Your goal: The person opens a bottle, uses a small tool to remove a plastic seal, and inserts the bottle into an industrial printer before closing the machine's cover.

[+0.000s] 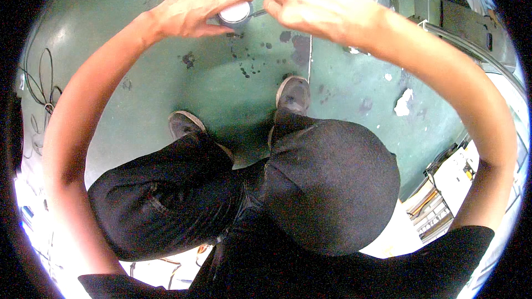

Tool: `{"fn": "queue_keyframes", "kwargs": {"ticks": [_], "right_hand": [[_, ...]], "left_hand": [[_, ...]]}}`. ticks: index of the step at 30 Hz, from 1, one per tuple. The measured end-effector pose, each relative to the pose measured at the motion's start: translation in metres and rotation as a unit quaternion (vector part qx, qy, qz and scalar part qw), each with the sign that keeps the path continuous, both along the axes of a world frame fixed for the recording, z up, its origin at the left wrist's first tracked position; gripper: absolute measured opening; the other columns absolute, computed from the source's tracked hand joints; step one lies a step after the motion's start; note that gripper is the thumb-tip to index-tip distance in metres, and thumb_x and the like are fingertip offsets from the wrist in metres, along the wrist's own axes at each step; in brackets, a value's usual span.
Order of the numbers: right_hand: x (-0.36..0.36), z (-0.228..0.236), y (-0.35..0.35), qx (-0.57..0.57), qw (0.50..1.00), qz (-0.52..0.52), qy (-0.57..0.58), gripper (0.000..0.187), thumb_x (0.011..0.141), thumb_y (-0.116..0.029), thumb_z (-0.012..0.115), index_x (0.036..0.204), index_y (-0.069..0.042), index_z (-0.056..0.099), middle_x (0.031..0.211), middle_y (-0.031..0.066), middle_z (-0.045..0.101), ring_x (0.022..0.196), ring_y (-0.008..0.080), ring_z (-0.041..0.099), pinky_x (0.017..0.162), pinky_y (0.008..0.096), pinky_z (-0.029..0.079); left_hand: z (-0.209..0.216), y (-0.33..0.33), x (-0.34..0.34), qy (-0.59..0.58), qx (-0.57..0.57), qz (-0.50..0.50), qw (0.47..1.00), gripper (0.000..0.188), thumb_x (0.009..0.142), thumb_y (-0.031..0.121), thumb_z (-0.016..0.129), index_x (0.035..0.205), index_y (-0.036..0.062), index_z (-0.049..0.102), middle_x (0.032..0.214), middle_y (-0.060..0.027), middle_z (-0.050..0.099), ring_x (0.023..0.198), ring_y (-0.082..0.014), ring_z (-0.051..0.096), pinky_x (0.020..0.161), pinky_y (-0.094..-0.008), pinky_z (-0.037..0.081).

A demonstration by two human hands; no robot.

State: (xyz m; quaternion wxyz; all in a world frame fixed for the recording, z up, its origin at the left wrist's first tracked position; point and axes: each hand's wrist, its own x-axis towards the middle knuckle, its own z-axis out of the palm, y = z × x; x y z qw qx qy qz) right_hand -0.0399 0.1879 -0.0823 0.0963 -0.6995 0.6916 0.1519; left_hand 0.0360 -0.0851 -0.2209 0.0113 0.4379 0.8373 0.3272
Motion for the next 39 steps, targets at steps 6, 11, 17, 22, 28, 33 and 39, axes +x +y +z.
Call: {"fn": "queue_keyframes", "kwargs": {"ticks": [6, 11, 17, 22, 28, 33, 39], "right_hand": [[0.0, -0.001, 0.0, 0.013, 1.0, -0.007, 0.016, 0.023, 0.094, -0.013, 0.065, 0.115, -0.006, 0.059, 0.092, 0.0094, 0.062, 0.076, 0.0255, 0.076, 0.063, 0.0414, 0.059], [-0.006, -0.007, 0.001, -0.044, 0.998, 0.034, -0.01, 0.034, 0.093, -0.012, 0.067, 0.126, -0.007, 0.06, 0.093, 0.0074, 0.061, 0.075, 0.0248, 0.073, 0.064, 0.0409, 0.059], [-0.015, -0.025, 0.043, -0.14, 0.987, -0.07, -0.035, 0.032, 0.098, -0.019, 0.068, 0.13, -0.014, 0.07, 0.094, 0.0069, 0.064, 0.076, 0.0279, 0.074, 0.064, 0.0409, 0.06], [0.019, -0.109, 0.093, -0.192, 0.932, -0.293, -0.094, 0.035, 0.104, -0.019, 0.069, 0.139, -0.014, 0.068, 0.1, 0.0106, 0.066, 0.081, 0.0362, 0.073, 0.07, 0.0473, 0.061], [0.066, -0.19, 0.1, -0.244, 0.815, -0.505, -0.142, 0.057, 0.102, -0.025, 0.072, 0.154, -0.004, 0.058, 0.132, 0.0233, 0.064, 0.125, 0.0444, 0.063, 0.107, 0.0528, 0.052], [0.094, -0.162, 0.041, -0.366, 0.732, -0.466, -0.336, 0.119, 0.079, -0.054, 0.095, 0.168, 0.0, 0.038, 0.167, 0.0275, 0.044, 0.156, 0.0454, 0.043, 0.132, 0.0528, 0.033], [0.083, -0.085, -0.008, -0.447, 0.633, -0.326, -0.542, 0.085, 0.069, -0.031, 0.102, 0.138, -0.007, 0.06, 0.123, 0.0158, 0.069, 0.111, 0.0377, 0.071, 0.095, 0.0465, 0.058]], "left_hand": [[-0.005, -0.001, 0.0, 0.036, 0.013, -0.009, 0.999, 0.077, 0.086, 0.021, 0.089, 0.151, 0.0025, 0.053, 0.143, -0.021, 0.067, 0.126, -0.0446, 0.068, 0.108, -0.051, 0.057], [0.0, -0.008, 0.006, -0.009, -0.006, 0.023, 1.0, 0.076, 0.086, 0.02, 0.089, 0.151, 0.0033, 0.054, 0.146, -0.0184, 0.067, 0.13, -0.0418, 0.068, 0.109, -0.0494, 0.058], [0.008, -0.012, 0.019, -0.043, -0.034, 0.039, 0.998, 0.073, 0.088, 0.025, 0.089, 0.15, 0.0041, 0.056, 0.148, -0.0172, 0.066, 0.132, -0.0398, 0.067, 0.111, -0.0483, 0.058], [0.015, -0.004, 0.015, 0.05, -0.048, 0.055, 0.996, 0.066, 0.091, 0.038, 0.087, 0.141, 0.0047, 0.06, 0.145, -0.0153, 0.066, 0.128, -0.0372, 0.067, 0.107, -0.0452, 0.058], [0.035, 0.007, -0.002, 0.126, -0.135, 0.052, 0.981, 0.051, 0.094, 0.044, 0.083, 0.126, 0.0082, 0.065, 0.105, -0.0088, 0.063, 0.097, -0.0277, 0.068, 0.084, -0.042, 0.058], [0.05, 0.014, -0.008, 0.152, -0.164, 0.01, 0.975, 0.044, 0.095, 0.046, 0.08, 0.113, 0.0092, 0.063, 0.094, -0.0056, 0.062, 0.083, -0.0245, 0.07, 0.075, -0.0399, 0.059], [0.161, 0.035, 0.006, 0.203, -0.121, -0.026, 0.971, 0.042, 0.093, 0.049, 0.077, 0.094, 0.0122, 0.058, 0.082, -0.0027, 0.054, 0.067, -0.0196, 0.062, 0.057, -0.0358, 0.052]]}}
